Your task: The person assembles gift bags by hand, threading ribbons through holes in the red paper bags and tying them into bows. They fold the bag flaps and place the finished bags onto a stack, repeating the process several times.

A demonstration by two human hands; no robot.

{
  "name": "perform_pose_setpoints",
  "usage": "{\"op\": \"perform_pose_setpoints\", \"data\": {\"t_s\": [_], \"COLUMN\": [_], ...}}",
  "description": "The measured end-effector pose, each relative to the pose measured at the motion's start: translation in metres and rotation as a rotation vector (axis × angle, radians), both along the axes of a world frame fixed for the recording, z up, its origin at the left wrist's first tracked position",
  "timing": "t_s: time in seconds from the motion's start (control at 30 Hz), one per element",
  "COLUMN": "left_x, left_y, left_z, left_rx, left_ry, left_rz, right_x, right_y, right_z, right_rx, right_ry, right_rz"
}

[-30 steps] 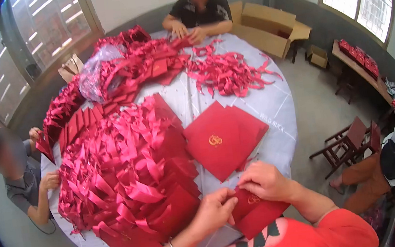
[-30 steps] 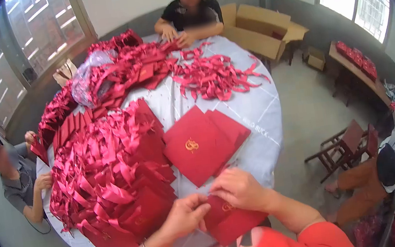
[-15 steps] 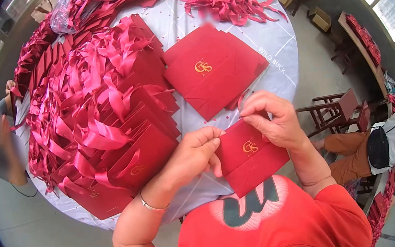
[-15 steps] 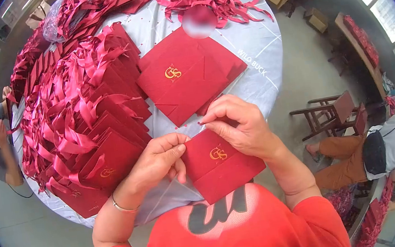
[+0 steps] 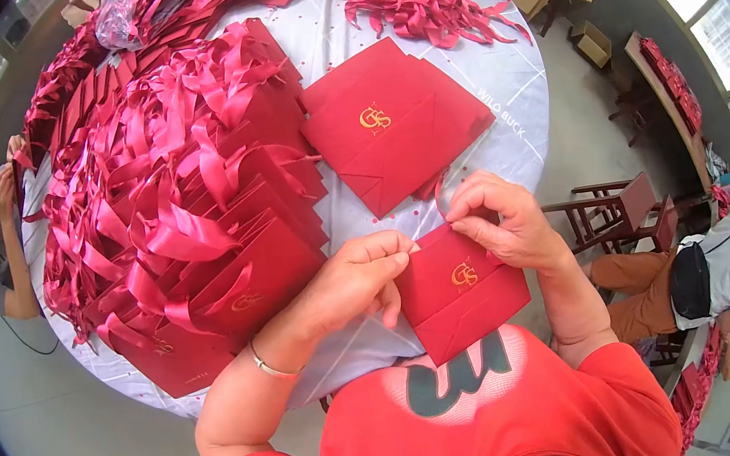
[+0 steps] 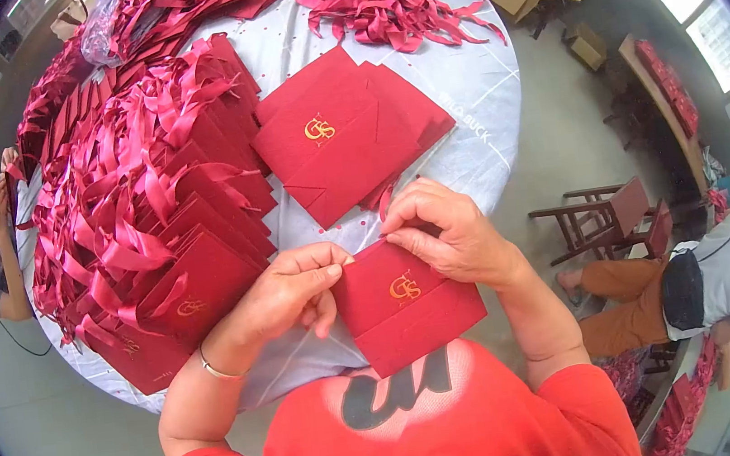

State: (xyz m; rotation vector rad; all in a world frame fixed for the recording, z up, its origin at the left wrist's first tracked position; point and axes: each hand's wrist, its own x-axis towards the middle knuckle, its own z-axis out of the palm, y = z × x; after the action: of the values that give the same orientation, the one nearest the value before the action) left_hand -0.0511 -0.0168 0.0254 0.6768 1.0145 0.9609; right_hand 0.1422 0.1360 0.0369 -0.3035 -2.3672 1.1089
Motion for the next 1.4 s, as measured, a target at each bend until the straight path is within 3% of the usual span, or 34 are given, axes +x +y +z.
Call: {"op": "perform_pose_setpoints", "data": {"t_s": [0.17, 0.6, 0.7, 0.77, 0.8, 1.4], "left_x": [-0.001, 0.002, 0.003, 0.002, 0.002, 0.000], "left_y": [0.001, 0.001, 0.001, 0.001, 0.001, 0.002], "left_z": [-0.008, -0.009, -0.005, -0.002, -0.002, -0.003], "left_rx": [0.003, 0.030, 0.019, 0.016, 0.016, 0.044], "left_ry": [-0.003, -0.075, 0.015, 0.080, 0.080, 0.051], "left_rz": [-0.063, 0.009, 0.017, 0.025, 0.025, -0.002], "right_x": [0.004, 0.007, 0.006, 0.005, 0.006, -0.004], "right_y": [-0.004, -0.004, -0.006, -0.011, -0.015, -0.039], "right_z": [-0.011, -0.011, 0.004, 0.018, 0.022, 0.006], "right_rx": [-0.168, -0.225, -0.143, 0.264, 0.315, 0.374], "right_ry": [-0.013, 0.000, -0.011, 0.038, 0.039, 0.092], "right_rz": [-0.052, -0.078, -0.100, -0.110, -0.066, 0.014]}}
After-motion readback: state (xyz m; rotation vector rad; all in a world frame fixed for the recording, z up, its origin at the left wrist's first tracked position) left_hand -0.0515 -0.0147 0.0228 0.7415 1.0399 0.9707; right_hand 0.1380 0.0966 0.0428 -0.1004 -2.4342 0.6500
